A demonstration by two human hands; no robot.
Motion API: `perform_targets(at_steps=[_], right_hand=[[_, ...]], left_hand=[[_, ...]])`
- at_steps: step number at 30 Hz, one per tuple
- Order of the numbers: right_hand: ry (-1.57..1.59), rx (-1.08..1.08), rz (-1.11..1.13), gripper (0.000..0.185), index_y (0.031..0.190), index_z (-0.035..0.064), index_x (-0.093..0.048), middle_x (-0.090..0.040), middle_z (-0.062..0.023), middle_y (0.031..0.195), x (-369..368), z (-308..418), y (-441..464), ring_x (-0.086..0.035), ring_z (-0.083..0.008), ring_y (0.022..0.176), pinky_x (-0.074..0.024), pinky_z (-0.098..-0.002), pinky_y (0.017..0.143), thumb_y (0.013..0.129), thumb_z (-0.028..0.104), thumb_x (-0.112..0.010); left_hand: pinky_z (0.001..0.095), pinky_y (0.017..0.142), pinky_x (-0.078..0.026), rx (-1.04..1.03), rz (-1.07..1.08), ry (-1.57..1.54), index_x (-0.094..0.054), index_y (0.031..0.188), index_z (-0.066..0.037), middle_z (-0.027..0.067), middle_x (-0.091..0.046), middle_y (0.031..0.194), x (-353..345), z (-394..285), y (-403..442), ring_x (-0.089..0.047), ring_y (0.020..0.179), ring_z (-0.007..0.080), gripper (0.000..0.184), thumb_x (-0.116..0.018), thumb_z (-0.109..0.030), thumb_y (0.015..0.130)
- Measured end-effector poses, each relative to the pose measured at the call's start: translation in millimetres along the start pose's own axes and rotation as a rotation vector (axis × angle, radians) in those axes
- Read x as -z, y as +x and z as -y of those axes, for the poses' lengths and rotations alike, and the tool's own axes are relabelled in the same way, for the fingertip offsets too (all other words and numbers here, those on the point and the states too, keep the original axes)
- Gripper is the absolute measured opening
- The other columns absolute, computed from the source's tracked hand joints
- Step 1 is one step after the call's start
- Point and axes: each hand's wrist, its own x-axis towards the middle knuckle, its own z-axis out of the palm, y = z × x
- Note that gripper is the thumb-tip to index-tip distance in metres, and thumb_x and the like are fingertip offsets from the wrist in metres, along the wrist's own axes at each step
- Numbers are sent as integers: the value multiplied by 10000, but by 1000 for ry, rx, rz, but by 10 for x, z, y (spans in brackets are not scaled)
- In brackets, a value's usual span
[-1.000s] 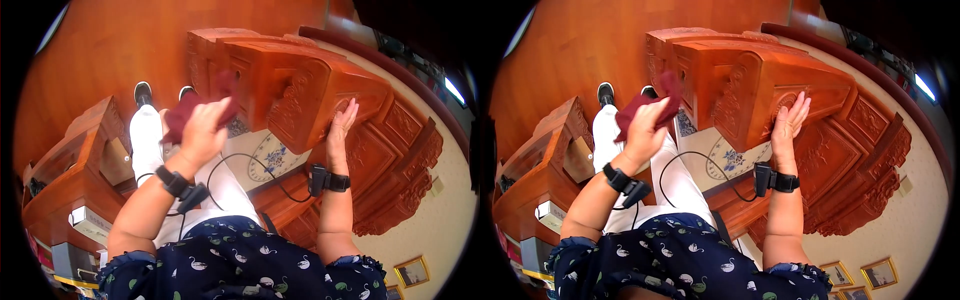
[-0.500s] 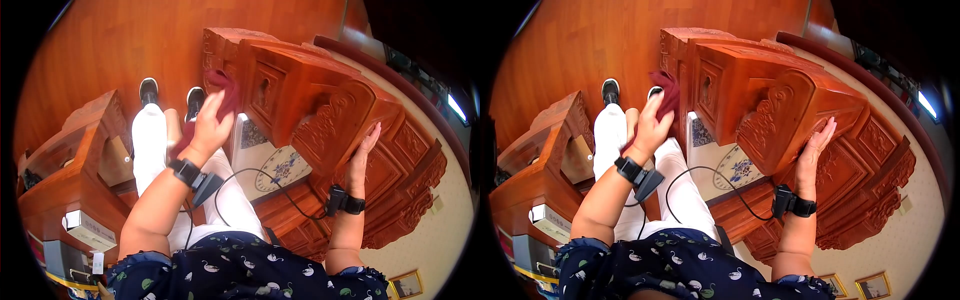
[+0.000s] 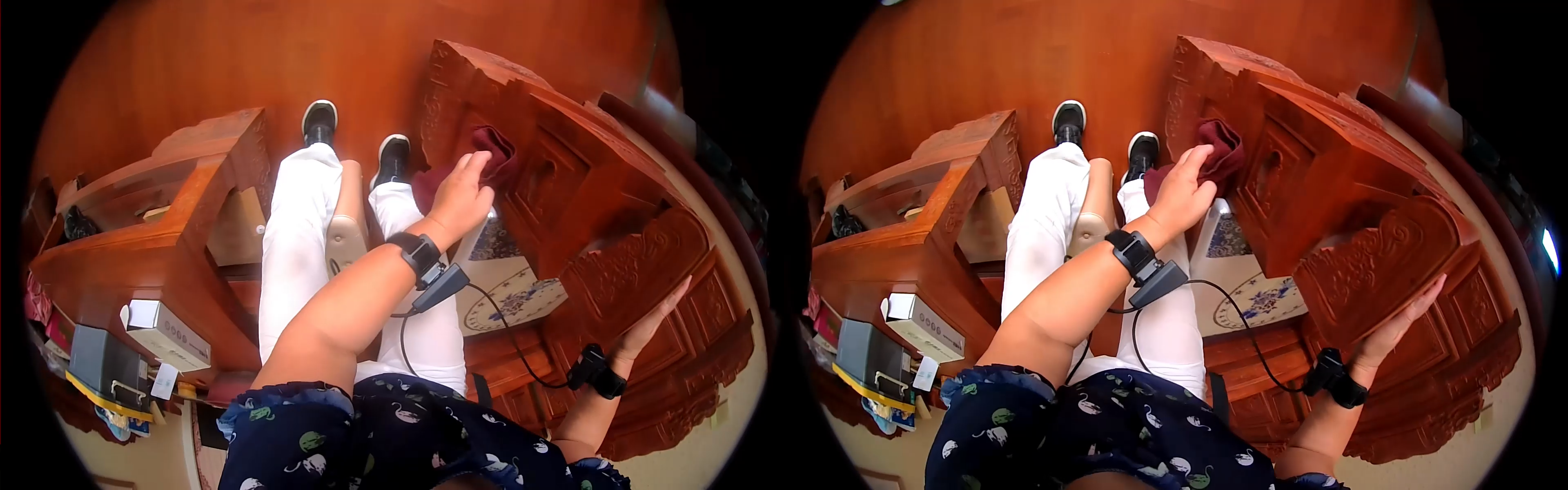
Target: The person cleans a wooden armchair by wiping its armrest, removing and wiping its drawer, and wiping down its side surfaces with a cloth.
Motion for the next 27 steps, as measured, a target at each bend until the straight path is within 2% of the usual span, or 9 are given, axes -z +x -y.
perform_targets(at_steps=[6, 12, 14, 20, 22, 24, 25, 26, 27], right_hand=[[62, 93, -23, 546, 1434, 83, -130, -89, -82, 1500, -67, 2, -46, -90, -216, 1378, -68, -357, 1125, 972, 364, -206], [161, -114, -175, 524, 1427, 79, -150, -178, -86, 1478, -411, 273, -192, -212, -182, 1348, -195, -341, 1111, 972, 326, -228], [182, -4, -144, 489, 1400, 54, -236, -305, -83, 1422, -16, -379, -154, -314, -155, 1295, -264, -293, 1074, 971, 283, -287], [165, 132, -144, 442, 1348, 31, -316, -383, -66, 1353, -253, -218, -148, -373, -141, 1232, -293, -265, 1036, 968, 255, -321], [153, 216, -147, 427, 1331, 23, -343, -409, -61, 1330, -180, -354, -164, -393, -137, 1211, -303, -256, 1023, 967, 246, -333], [154, 313, -162, 413, 1314, 16, -370, -435, -55, 1307, -126, -538, -153, -413, -133, 1189, -313, -247, 1010, 966, 236, -344], [145, 365, -156, 407, 1306, 12, -383, -449, -53, 1295, -80, -633, -66, -423, -130, 1179, -318, -242, 1003, 965, 232, -350], [134, 428, -160, 400, 1297, 8, -397, -462, -50, 1284, -26, -712, 43, -433, -128, 1168, -323, -237, 997, 965, 227, -356], [122, 489, -159, 394, 1289, 4, -410, -475, -47, 1272, 33, -810, 193, -443, -126, 1158, -328, -233, 991, 964, 222, -361]], left_hand=[[380, 860, -441, -177, -5, -2, -482, 1153, -15, 195, -534, 1115, 325, -12, 587, -523, 1005, 373, 427, -496, -78, 731], [371, 876, -442, -369, -43, 78, -506, 1124, -2, 208, -554, 1098, 501, 134, 1322, -538, 1015, 354, 406, -522, -86, 727], [374, 861, -448, -420, 3, 111, -505, 1122, -4, 207, -560, 1076, 508, 191, 1523, -546, 989, 355, 405, -534, -85, 726], [344, 815, -478, -394, 153, -102, -548, 1073, 8, 177, -620, 1001, 367, 112, 1689, -606, 927, 268, 341, -502, -56, 741], [337, 825, -482, -636, 90, -117, -540, 1079, 32, 173, -618, 1020, 319, 199, 1766, -610, 917, 250, 347, -486, -51, 747], [333, 842, -477, -602, 91, -116, -518, 1113, 40, 183, -611, 1011, 390, 184, 1787, -605, 924, 262, 381, -477, -34, 741], [334, 822, -484, -412, 168, -347, -496, 1147, 30, 183, -595, 1021, 468, -54, 1405, -592, 952, 261, 406, -477, -34, 746], [335, 770, -506, -547, 62, -234, -461, 1191, 11, 166, -581, 1016, 507, 137, 1615, -594, 926, 242, 438, -470, -26, 754], [335, 742, -513, -458, 61, -386, -455, 1189, -1, 154, -577, 1008, 533, 119, 1461, -597, 898, 236, 427, -475, -26, 763]])
